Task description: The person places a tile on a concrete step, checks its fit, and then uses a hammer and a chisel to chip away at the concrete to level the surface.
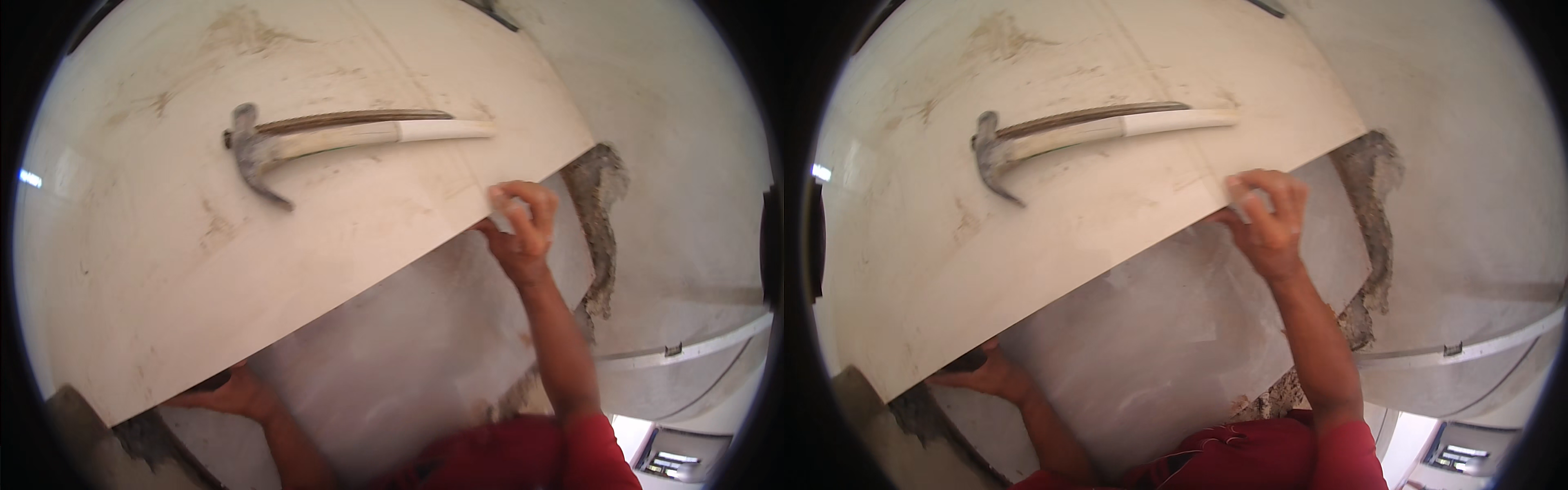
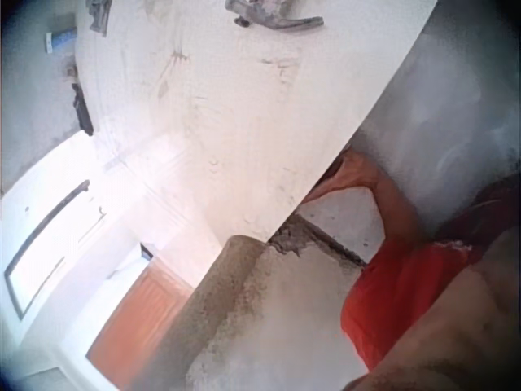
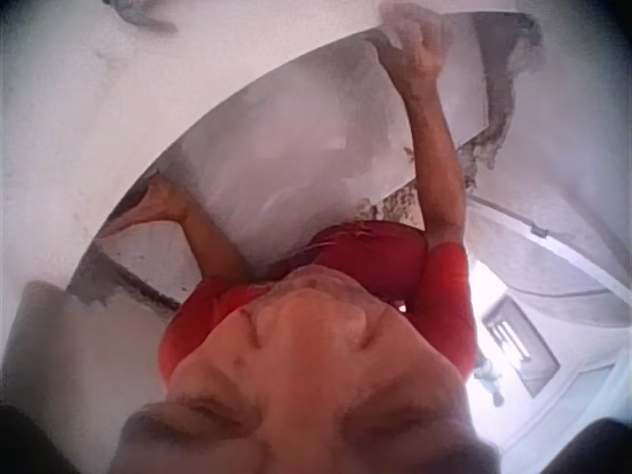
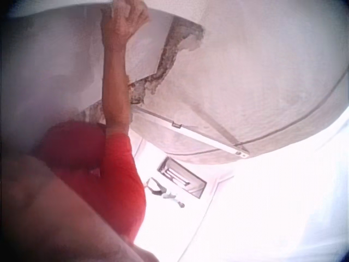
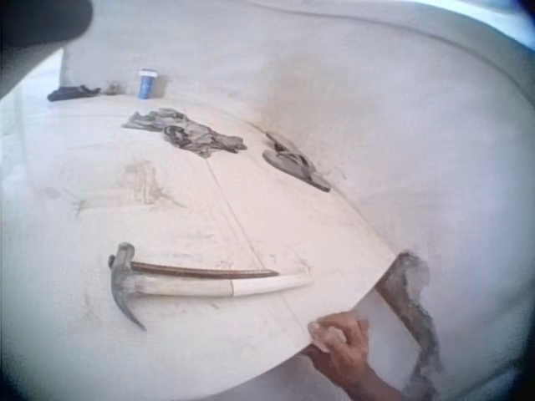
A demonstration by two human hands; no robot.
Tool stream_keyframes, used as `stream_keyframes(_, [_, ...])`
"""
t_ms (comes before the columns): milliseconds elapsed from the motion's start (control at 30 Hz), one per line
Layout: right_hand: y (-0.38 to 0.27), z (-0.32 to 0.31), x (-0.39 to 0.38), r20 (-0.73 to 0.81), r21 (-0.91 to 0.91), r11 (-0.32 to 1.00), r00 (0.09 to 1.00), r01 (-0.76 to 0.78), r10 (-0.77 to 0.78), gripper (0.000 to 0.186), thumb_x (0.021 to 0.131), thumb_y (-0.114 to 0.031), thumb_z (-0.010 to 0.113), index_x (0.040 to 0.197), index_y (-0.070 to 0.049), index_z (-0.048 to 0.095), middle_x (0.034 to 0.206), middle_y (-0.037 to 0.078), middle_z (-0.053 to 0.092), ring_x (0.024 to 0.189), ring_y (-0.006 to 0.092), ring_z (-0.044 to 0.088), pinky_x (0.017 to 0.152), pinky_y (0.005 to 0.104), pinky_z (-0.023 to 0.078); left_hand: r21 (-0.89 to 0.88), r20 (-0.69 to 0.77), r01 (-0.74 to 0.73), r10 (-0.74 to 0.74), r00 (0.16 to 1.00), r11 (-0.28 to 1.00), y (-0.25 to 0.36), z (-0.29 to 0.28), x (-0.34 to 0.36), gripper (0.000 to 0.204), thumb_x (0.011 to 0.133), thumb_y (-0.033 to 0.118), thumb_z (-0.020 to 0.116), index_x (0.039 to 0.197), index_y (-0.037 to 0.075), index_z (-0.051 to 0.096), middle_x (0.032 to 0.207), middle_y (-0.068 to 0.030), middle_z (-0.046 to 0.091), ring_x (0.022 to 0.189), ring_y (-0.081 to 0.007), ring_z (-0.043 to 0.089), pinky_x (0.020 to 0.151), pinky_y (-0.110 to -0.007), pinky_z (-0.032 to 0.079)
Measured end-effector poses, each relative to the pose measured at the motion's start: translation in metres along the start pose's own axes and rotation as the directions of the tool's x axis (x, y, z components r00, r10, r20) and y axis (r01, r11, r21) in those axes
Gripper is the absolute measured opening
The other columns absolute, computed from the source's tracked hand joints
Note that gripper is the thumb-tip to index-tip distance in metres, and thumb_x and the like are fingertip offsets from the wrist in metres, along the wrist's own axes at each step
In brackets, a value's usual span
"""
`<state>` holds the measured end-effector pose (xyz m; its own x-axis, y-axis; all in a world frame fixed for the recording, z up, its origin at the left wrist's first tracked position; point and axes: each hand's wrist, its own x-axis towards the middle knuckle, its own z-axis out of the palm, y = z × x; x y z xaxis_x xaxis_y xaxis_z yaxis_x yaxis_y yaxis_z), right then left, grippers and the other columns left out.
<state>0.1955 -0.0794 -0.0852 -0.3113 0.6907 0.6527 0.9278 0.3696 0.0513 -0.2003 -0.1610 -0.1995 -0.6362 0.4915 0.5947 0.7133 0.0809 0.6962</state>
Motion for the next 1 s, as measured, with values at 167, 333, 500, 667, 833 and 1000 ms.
stream_keyframes(167, [0.006,0.005,0.003,0.011,0.002,1.0,1.0,0.001,-0.001,0.056,0.056,-0.016,0.094,0.108,-0.01,0.072,0.109,0.005,0.067,0.1,0.0247,0.06,0.086,0.0392,0.045,0.027,0.02,0.049,-0.05,0.999,0.998,0.009,-0.001,0.008,0.142,0.072,0.072,0.081,0.161,-0.005,0.001,0.166,-0.0269,0.01,0.153,-0.0377,0.018,0.124,-0.052,0.016])
stream_keyframes(333, [0.012,0.007,0.006,0.02,0.033,0.999,1.0,0.009,-0.01,0.057,0.055,-0.011,0.094,0.108,-0.01,0.073,0.108,0.006,0.066,0.1,0.0261,0.06,0.084,0.0397,0.047,-0.001,0.02,0.042,-0.042,0.999,0.999,0.005,-0.004,0.007,0.145,0.071,0.074,0.081,0.161,-0.005,-0.001,0.166,-0.0282,0.007,0.154,-0.0386,0.015,0.125,-0.053,0.014])
stream_keyframes(500, [0.019,0.003,0.006,0.045,0.029,0.999,0.999,0.024,-0.026,0.058,0.057,0.002,0.092,0.11,-0.005,0.071,0.109,0.008,0.063,0.099,0.0265,0.059,0.081,0.0375,0.052,0.016,0.009,0.022,-0.022,1.0,1.0,0.005,0.0,0.007,0.146,0.071,0.075,0.08,0.161,-0.005,-0.002,0.166,-0.0292,0.006,0.155,-0.0398,0.014,0.125,-0.053,0.013])
stream_keyframes(667, [0.026,0.001,0.006,0.042,0.028,0.999,0.999,-0.017,0.016,0.056,0.059,-0.004,0.093,0.111,-0.007,0.072,0.106,0.007,0.063,0.098,0.0259,0.059,0.082,0.0384,0.051,0.02,0.017,-0.025,0.024,1.0,0.999,0.0,-0.004,0.006,0.145,0.071,0.074,0.08,0.161,-0.004,-0.003,0.166,-0.0295,0.006,0.155,-0.0412,0.012,0.125,-0.055,0.013])
stream_keyframes(833, [0.035,0.001,0.001,-0.013,0.075,0.995,0.998,-0.065,0.067,0.054,0.062,-0.008,0.093,0.112,-0.009,0.074,0.105,0.007,0.064,0.099,0.0249,0.059,0.083,0.0384,0.05,-0.034,0.009,0.018,-0.017,1.0,0.999,0.004,0.0,0.006,0.147,0.071,0.073,0.081,0.16,-0.005,-0.007,0.165,-0.0308,0.003,0.155,-0.0429,0.01,0.124,-0.059,0.012])
stream_keyframes(1000, [0.063,0.002,-0.005,-0.07,0.102,0.991,0.993,-0.084,0.091,0.047,0.066,-0.018,0.094,0.108,-0.009,0.076,0.106,0.006,0.066,0.101,0.0235,0.06,0.086,0.0386,0.048,0.034,0.032,0.055,-0.057,0.998,0.998,-0.005,-0.002,0.001,0.153,0.07,0.077,0.078,0.156,-0.01,-0.014,0.163,-0.036,-0.003,0.154,-0.0469,0.005,0.125,-0.057,0.012])
